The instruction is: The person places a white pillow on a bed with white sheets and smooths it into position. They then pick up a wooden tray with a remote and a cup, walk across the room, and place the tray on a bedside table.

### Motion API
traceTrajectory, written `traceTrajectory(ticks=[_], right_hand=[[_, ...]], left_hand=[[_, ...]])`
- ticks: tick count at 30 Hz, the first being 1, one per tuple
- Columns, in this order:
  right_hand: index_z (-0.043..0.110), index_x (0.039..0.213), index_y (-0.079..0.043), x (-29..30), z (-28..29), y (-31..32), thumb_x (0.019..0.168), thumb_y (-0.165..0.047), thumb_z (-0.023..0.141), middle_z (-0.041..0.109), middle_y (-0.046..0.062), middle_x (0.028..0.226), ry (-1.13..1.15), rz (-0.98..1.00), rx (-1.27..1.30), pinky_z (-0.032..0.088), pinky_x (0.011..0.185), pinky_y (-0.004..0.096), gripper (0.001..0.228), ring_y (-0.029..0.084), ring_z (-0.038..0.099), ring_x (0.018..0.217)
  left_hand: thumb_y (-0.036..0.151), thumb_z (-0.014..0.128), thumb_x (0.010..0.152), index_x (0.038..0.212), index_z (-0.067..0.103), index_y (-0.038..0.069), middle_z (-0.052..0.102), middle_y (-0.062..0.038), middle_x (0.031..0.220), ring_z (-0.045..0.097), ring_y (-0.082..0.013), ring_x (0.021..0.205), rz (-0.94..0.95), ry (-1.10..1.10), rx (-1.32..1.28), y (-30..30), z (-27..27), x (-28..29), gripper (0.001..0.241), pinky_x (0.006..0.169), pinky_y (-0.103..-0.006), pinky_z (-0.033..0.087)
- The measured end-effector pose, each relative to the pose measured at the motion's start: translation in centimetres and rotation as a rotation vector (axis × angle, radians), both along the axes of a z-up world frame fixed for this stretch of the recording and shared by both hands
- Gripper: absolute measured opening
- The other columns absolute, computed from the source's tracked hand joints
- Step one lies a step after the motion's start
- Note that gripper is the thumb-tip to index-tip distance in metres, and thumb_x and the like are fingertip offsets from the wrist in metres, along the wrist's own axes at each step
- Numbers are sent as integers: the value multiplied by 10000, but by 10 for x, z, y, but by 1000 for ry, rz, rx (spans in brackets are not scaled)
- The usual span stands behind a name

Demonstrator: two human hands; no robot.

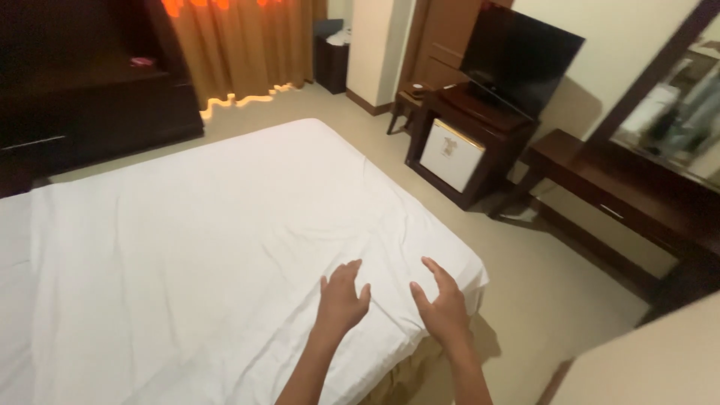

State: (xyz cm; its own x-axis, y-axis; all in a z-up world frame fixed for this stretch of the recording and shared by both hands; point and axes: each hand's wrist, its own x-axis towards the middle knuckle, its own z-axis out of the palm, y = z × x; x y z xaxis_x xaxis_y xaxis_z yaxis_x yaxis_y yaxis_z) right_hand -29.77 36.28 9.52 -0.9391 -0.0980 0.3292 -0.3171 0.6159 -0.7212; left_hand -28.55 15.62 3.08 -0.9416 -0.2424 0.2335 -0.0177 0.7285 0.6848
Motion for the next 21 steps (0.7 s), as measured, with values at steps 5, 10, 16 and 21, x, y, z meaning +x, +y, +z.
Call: traceTrajectory(ticks=[5,10,16,21], right_hand=[[585,1424,-139,-19,9,6,862,-278,712,604,121,1464,-63,21,-67,428,1131,414,593,302,549,1373],[590,1409,-121,-70,1,31,836,-276,742,546,130,1516,-17,94,-73,387,1148,425,613,304,473,1424],[582,1420,-115,-139,-1,76,825,-267,757,530,149,1514,57,182,60,348,1149,464,639,341,409,1451],[577,1426,-117,-169,11,97,840,-272,753,555,144,1486,46,279,53,398,1127,462,631,326,478,1400]], left_hand=[[244,695,887,1426,538,108,577,-133,1442,491,-312,1373,17,44,15,10,9,-10,579,1146,-629,322],[221,706,876,1406,553,97,581,-141,1434,491,-324,1374,90,64,43,44,11,-44,565,1138,-624,308],[201,719,857,1383,573,82,601,-149,1408,510,-324,1351,202,126,48,97,27,-91,559,1123,-593,345],[185,732,862,1358,594,71,631,-156,1297,553,-331,1259,278,185,32,128,23,-106,527,1111,-542,377]])
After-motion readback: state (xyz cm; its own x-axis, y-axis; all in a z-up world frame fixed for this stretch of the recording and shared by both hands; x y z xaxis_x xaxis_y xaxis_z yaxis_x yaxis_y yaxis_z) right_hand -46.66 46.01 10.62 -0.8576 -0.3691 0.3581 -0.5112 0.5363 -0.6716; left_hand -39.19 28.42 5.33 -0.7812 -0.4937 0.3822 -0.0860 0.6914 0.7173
